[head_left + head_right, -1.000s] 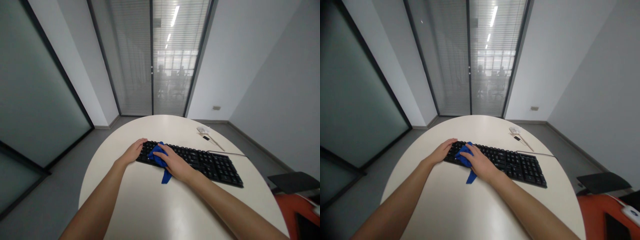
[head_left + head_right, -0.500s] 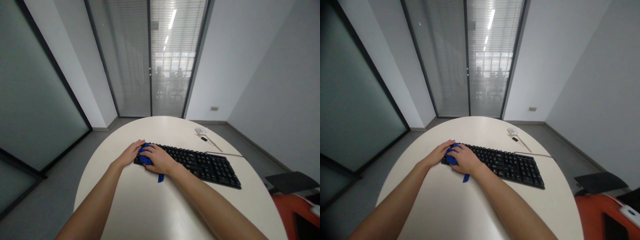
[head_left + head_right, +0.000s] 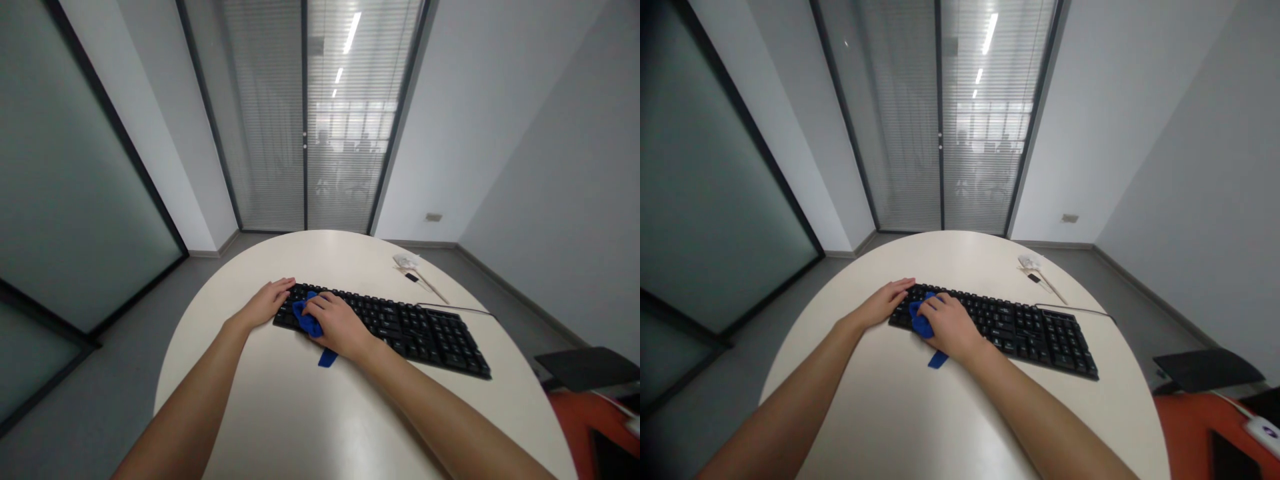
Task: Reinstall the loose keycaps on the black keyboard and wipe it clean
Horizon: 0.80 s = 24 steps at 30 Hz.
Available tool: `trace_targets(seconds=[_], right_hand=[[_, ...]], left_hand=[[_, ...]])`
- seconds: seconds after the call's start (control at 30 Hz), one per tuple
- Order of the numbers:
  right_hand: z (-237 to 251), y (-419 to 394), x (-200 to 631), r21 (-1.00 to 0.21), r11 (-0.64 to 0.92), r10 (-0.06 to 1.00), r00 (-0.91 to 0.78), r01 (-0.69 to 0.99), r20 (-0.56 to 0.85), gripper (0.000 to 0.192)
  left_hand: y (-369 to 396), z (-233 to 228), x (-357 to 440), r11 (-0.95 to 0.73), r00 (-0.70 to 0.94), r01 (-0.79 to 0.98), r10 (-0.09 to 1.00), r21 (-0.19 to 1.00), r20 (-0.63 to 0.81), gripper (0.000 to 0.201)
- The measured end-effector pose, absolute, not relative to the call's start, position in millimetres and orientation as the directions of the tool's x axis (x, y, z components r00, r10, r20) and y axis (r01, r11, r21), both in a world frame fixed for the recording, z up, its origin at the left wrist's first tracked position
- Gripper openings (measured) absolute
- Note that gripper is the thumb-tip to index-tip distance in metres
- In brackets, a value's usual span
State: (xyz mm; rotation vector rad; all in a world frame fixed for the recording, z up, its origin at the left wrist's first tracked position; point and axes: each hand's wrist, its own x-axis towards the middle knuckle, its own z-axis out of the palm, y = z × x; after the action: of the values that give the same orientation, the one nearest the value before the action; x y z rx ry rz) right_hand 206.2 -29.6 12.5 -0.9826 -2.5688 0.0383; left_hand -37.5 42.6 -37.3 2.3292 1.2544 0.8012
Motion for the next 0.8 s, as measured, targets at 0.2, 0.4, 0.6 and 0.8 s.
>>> trace_targets(seconds=[0.2,0.4,0.6,0.8], right_hand=[[24,-46,227,-0.226,0.656,0.748,-0.581,0.72,0.321,0.031],[26,-55,237,-0.191,0.568,0.809,-0.501,0.8,0.309,0.033],[15,-46,230,-0.142,0.618,0.761,-0.542,0.773,0.357,0.048],[17,-9,221,-0.172,0.661,0.733,-0.578,0.73,0.359,0.041]], left_hand=[[43,-36,-37,-0.543,0.451,0.632,0.838,0.553,0.308,0.045],[40,-33,-36,-0.536,0.444,0.615,0.842,0.579,0.308,0.044],[35,-35,-28,-0.536,0.403,0.609,0.844,0.585,0.353,0.041],[33,-34,-20,-0.584,0.431,0.631,0.812,0.512,0.395,0.034]])
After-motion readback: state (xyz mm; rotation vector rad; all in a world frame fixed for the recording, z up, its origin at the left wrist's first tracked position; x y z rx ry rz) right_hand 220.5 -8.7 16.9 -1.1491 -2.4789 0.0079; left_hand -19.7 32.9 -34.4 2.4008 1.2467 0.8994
